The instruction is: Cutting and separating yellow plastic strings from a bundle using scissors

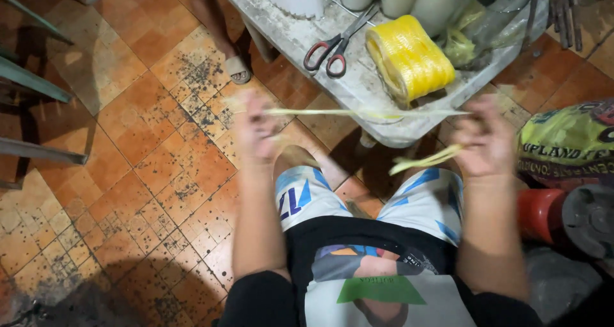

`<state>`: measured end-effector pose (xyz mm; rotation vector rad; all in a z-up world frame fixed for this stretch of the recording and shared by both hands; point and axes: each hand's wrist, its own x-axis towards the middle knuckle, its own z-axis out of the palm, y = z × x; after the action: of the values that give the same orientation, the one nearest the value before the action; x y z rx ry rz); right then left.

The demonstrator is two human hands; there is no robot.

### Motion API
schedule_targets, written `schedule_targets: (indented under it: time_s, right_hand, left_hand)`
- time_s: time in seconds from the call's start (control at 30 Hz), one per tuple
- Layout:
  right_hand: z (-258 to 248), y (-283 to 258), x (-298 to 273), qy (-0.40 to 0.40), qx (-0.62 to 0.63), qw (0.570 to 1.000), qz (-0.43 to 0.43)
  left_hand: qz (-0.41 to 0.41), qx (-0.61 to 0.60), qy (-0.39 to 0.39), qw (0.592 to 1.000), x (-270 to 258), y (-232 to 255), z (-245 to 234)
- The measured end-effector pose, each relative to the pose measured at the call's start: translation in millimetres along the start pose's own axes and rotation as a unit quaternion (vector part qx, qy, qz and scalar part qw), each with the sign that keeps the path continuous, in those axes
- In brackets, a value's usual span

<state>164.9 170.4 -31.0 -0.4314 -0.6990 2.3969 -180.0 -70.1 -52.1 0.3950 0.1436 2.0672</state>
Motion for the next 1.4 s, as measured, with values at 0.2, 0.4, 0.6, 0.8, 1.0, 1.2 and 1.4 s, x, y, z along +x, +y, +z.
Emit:
schedule_targets:
  time_s: [0.2, 0.4, 0.6, 0.8, 1.0, 1.2, 1.4]
  right_hand:
    - [3.7, -20.9, -18.6, 0.182, -0.134, 0.957, -0.180]
    - [28.8, 27.1, -0.7, 0.090, -0.119, 0.986, -0.075]
    - [3.2, 40.0, 5.5, 0.112, -0.173, 0.974, -0.092]
    - [10.8, 44.1, -1.8, 0.103, -0.152, 0.979, -0.084]
    - [22.6, 68.4, -2.9, 0.094, -0.171, 0.979, -0.056]
    - [47.8, 84.1, -1.9, 0.099, -0.201, 0.973, -0.049]
    - [72.6, 80.2, -7.0, 0.083, -0.264, 0.959, -0.056]
  left_hand:
    - [0.220, 0.361, 0.345, 0.838, -29.7, 53.1, 35.9]
    - [0.057, 0.633, 0.279, 0.720, -8.1, -19.8, 56.7]
    - [-0.088, 0.733, 0.088, 0.669, -1.1, -57.3, 34.3]
    - [0.005, 0.566, -0.037, 0.824, 1.6, -77.5, 39.8]
    - [-0.058, 0.392, 0.050, 0.917, 1.8, -109.3, 24.5]
    - [-0.097, 0.256, 0.130, 0.953, 5.4, -134.3, 14.8]
    - [-0.084, 0.386, 0.139, 0.908, 4.2, -133.9, 52.6]
